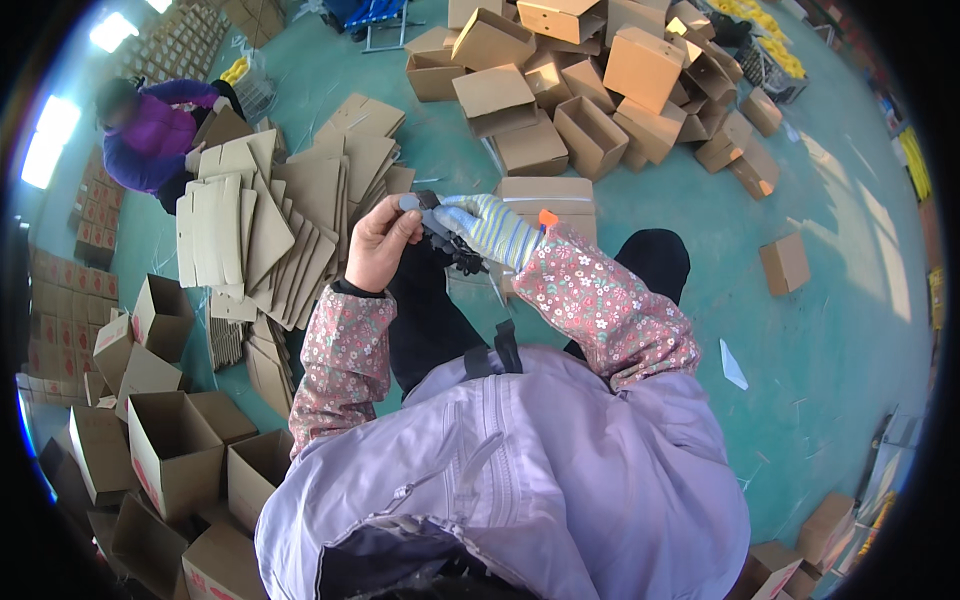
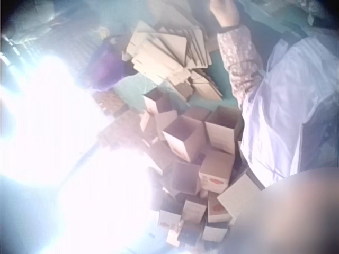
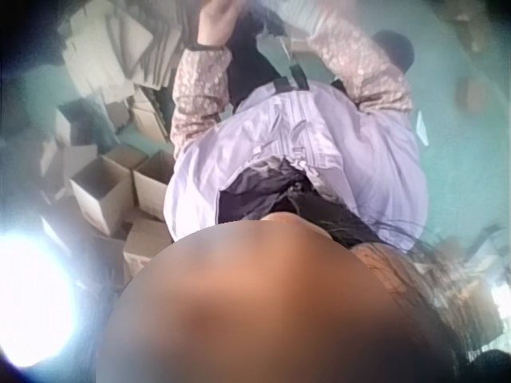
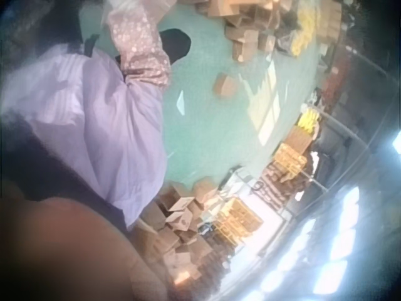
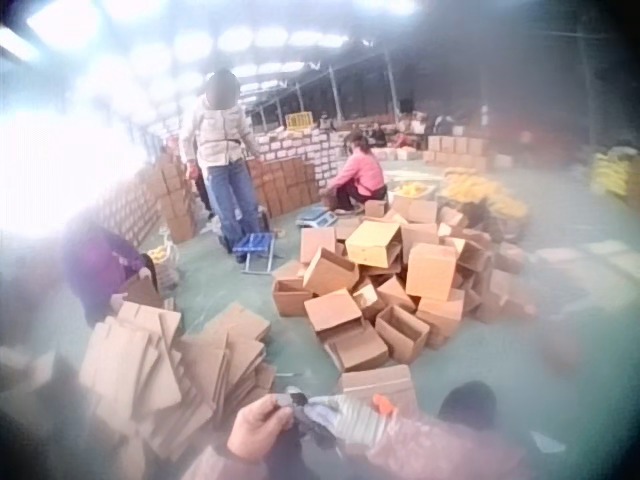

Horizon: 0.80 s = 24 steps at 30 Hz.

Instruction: The person assembles flat cardboard boxes by folding flaps and secures them with a handheld tape dispenser. They repeatedly pick up flat sheets, fold them into boxes, and apply tape to close the seams, stacking finished boxes nearby.

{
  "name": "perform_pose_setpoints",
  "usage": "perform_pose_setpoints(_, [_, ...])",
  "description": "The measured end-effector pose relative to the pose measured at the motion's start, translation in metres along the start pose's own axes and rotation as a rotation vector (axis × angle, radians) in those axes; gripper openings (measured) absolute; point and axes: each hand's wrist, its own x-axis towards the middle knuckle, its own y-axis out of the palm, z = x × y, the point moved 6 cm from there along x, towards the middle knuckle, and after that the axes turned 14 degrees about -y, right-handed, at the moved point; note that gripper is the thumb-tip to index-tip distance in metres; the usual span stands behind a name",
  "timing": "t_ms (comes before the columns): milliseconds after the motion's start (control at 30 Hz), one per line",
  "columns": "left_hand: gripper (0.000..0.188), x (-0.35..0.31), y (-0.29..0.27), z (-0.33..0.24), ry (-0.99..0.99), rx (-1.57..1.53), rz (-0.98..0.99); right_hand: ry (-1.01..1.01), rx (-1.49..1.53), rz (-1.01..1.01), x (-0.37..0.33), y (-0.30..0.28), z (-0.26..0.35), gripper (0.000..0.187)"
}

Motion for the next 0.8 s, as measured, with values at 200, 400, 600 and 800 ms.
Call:
perform_pose_setpoints(200, [0.020, -0.006, 0.012, -0.007, 0.117, 0.096, -0.044, -0.013, -0.067, -0.063, -0.008, -0.009, 0.003, 0.021])
perform_pose_setpoints(400, [0.021, -0.003, 0.022, -0.013, 0.195, 0.395, 0.058, -0.014, -0.134, 0.045, -0.024, -0.002, 0.004, 0.029])
perform_pose_setpoints(600, [0.031, 0.005, 0.034, 0.042, -0.157, -0.397, 0.403, 0.311, 0.437, 0.100, -0.042, 0.012, -0.025, 0.031])
perform_pose_setpoints(800, [0.038, 0.018, 0.014, 0.084, -0.243, -0.632, 0.081, 0.117, 0.206, -0.040, -0.016, 0.005, -0.038, 0.020])
